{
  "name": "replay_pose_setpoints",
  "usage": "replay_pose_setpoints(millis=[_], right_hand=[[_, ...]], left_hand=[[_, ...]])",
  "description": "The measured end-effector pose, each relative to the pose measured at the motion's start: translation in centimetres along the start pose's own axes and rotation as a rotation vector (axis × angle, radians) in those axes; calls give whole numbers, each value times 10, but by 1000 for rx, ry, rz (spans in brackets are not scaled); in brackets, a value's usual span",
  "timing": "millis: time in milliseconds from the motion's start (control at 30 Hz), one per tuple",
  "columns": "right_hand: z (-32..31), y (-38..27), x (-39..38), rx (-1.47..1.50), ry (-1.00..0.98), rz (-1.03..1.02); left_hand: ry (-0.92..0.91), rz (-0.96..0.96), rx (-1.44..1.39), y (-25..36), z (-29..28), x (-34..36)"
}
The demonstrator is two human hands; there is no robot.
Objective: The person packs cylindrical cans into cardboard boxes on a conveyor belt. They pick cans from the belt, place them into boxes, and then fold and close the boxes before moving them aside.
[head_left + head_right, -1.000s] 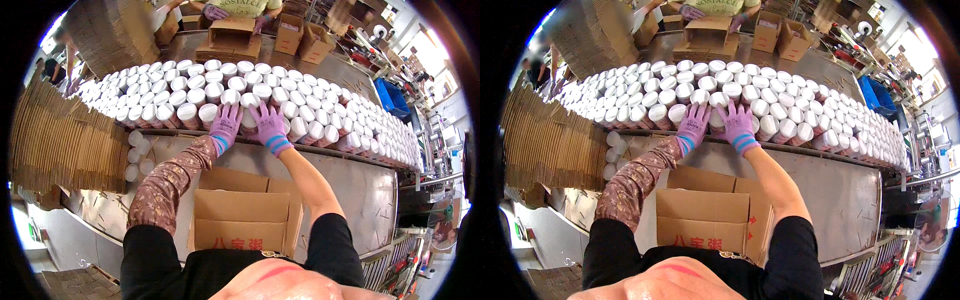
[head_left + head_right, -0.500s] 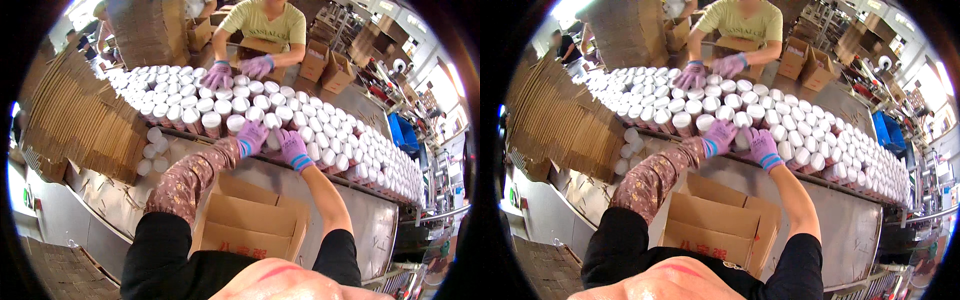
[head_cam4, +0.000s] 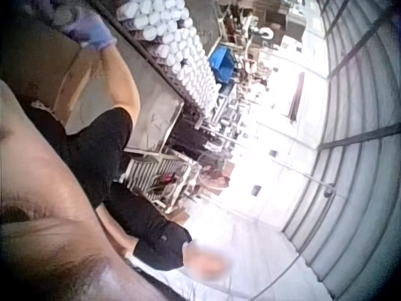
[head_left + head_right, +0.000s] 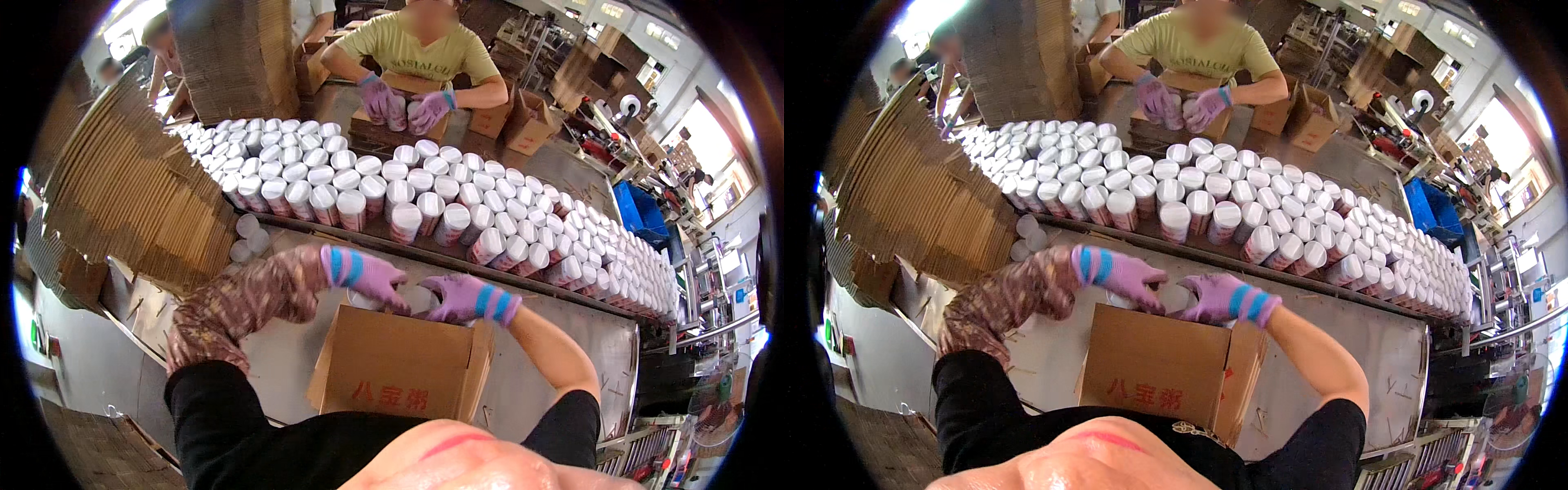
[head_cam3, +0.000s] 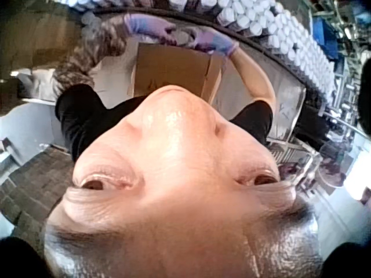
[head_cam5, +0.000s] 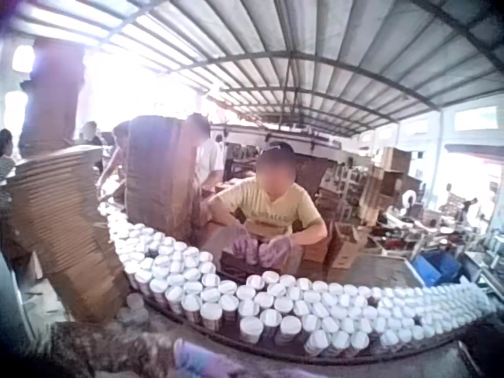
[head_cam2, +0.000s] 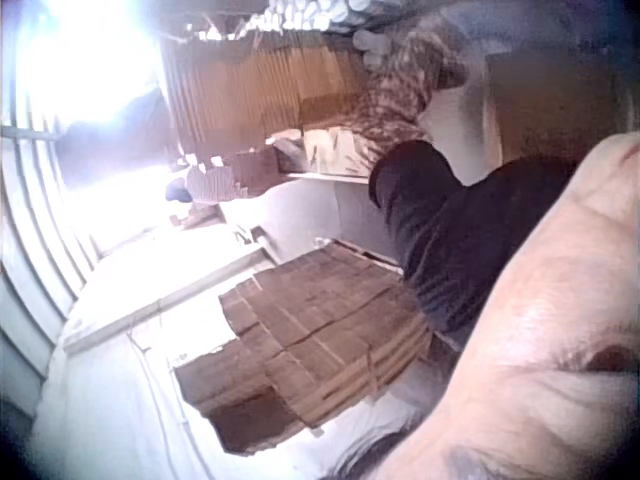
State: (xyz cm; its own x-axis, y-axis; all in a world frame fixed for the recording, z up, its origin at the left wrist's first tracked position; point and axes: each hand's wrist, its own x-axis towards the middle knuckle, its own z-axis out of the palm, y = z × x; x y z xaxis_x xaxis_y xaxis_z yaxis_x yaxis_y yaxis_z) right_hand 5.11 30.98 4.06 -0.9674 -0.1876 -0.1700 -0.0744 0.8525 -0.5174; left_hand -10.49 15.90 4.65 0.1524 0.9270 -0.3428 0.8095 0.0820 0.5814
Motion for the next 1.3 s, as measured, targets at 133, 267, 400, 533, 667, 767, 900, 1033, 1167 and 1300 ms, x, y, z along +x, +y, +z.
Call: replay_pose_setpoints(millis=[133, 267, 400, 533, 667, 767, 900, 1033, 1167, 1300], right_hand=[[-33, -29, 13, -26, -527, 130], [-18, -43, -14, 77, -654, -188], [-30, -106, -47, 239, -781, 147], [23, -39, -66, 286, -648, 30], [-9, -115, -59, 224, -842, 345], [-26, -140, -80, 277, -651, 183], [33, -81, -64, 180, -649, 157], [1, -111, -71, 198, -578, -2], [2, -84, -96, 584, 166, -124], [20, -50, -130, 873, 705, 47]], left_hand=[[-182, -254, -303, 21, -13, 15], [-395, 191, -131, 43, 5, 7], [-571, 348, -224, 74, 34, -3], [-357, 97, 107, 141, 3, -18], [-360, -32, 28, 88, 54, -39], [-627, -148, -204, 87, 67, -49], [-589, -234, -427, 80, 73, -51], [-406, -64, -41, 95, 72, -63], [863, -114, 113, 101, 62, -116], [762, -565, -530, 72, 133, -195]])
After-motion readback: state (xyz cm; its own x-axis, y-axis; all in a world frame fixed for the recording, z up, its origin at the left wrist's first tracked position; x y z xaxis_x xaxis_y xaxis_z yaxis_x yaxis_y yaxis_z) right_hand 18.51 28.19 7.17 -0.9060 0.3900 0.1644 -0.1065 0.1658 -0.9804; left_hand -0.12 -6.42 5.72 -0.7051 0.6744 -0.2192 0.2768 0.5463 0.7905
